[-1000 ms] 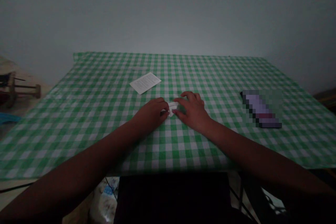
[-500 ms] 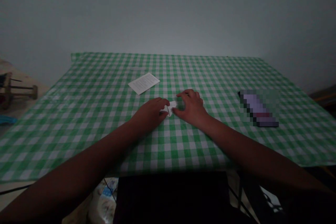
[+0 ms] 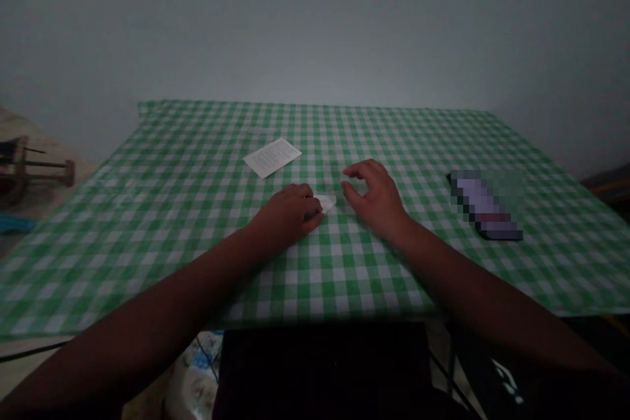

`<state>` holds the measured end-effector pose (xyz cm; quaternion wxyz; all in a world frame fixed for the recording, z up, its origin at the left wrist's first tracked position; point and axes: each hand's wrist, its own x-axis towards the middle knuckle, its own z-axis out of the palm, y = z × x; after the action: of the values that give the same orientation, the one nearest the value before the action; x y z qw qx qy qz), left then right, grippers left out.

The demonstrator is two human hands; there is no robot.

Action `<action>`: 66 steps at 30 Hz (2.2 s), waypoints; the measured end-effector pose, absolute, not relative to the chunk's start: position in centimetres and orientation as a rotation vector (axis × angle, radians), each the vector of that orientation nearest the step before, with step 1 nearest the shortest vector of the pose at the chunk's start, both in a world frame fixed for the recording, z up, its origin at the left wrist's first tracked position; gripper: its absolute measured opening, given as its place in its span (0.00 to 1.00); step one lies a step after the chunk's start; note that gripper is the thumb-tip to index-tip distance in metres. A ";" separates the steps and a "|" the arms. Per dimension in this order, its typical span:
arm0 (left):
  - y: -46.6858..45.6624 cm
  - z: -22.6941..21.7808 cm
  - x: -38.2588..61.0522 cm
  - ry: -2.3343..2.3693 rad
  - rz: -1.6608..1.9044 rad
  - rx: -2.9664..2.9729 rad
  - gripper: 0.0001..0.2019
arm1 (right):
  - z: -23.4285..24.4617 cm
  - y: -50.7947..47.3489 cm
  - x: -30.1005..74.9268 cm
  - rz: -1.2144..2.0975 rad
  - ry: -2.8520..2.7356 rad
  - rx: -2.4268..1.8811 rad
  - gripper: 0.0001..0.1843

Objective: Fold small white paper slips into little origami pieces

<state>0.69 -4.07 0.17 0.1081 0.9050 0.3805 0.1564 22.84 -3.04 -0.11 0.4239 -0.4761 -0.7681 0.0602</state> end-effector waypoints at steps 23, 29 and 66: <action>-3.6 1.4 0.3 0.956 0.320 2.769 0.08 | 0.7 -3.6 23.9 0.251 -2.723 -0.879 0.10; -3.3 0.7 0.0 0.946 0.320 2.721 0.17 | 0.9 -4.2 23.5 0.298 -2.728 -0.880 0.09; -2.8 -0.3 -0.2 0.737 0.465 2.603 0.07 | -1.0 -3.7 22.6 0.391 -2.572 -0.863 0.12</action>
<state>-0.25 -2.76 -0.32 0.1973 0.9297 0.2631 0.1661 22.64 -3.69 -0.96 0.1988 -0.3085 -0.9197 0.1399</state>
